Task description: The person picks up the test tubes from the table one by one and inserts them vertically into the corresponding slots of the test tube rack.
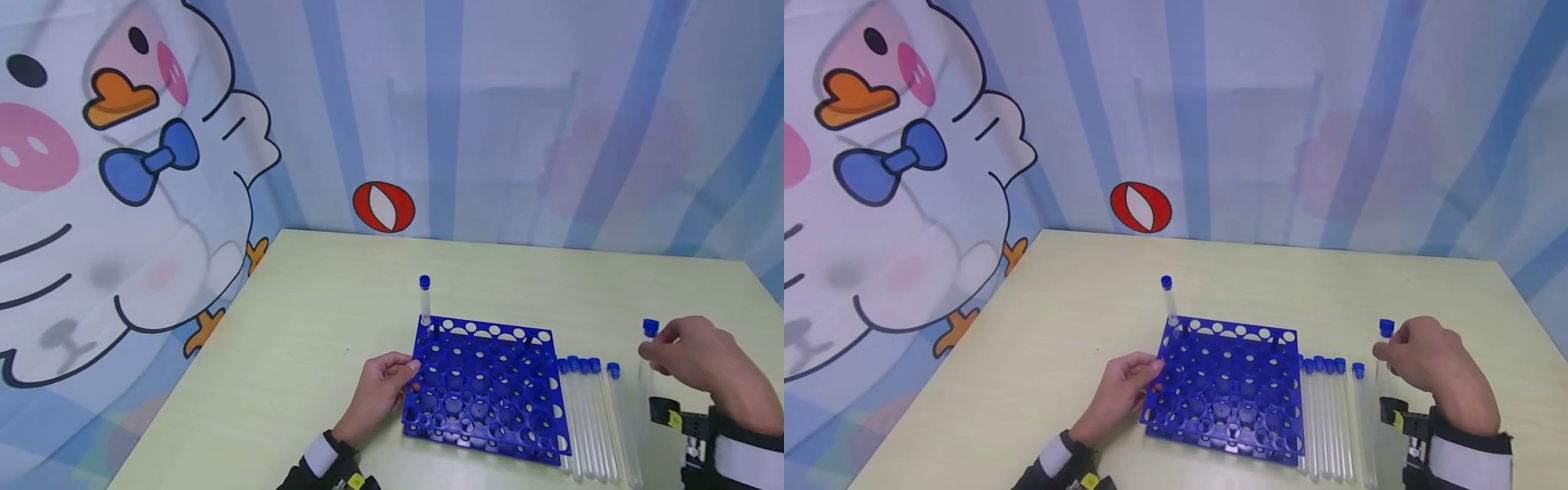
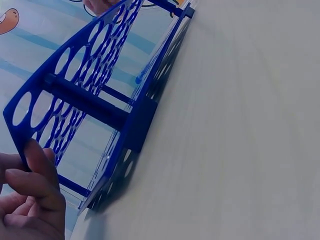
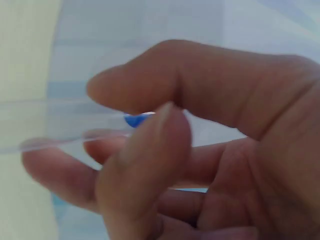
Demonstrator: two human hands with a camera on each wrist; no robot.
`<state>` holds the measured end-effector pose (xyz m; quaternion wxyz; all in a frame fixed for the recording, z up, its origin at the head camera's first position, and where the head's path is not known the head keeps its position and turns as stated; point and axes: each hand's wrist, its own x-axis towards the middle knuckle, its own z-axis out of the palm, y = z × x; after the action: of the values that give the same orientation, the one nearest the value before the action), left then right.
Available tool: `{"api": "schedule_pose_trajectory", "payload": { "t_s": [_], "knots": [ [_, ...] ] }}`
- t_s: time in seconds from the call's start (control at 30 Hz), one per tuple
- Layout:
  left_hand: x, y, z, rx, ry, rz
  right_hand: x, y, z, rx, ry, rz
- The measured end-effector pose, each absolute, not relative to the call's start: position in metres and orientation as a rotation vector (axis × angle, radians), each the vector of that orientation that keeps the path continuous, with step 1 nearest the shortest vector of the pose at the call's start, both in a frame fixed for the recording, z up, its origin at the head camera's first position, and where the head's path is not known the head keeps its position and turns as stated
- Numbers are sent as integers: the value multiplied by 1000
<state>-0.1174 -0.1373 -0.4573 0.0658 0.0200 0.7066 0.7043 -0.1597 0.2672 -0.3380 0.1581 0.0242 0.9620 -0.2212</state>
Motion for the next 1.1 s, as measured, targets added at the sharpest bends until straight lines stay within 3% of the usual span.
{"api": "schedule_pose_trajectory", "payload": {
  "t_s": [0.4,0.73,1.1],
  "knots": [
    [-108,-137,-428,59,2114,2118,-130,214,-310,160,3141,-842],
    [-115,-140,-451,46,2108,2117,-133,169,-300,-39,3229,-1011],
    [-117,-139,-451,64,2134,2138,-152,116,-302,-343,3186,-1158]
  ]
}}
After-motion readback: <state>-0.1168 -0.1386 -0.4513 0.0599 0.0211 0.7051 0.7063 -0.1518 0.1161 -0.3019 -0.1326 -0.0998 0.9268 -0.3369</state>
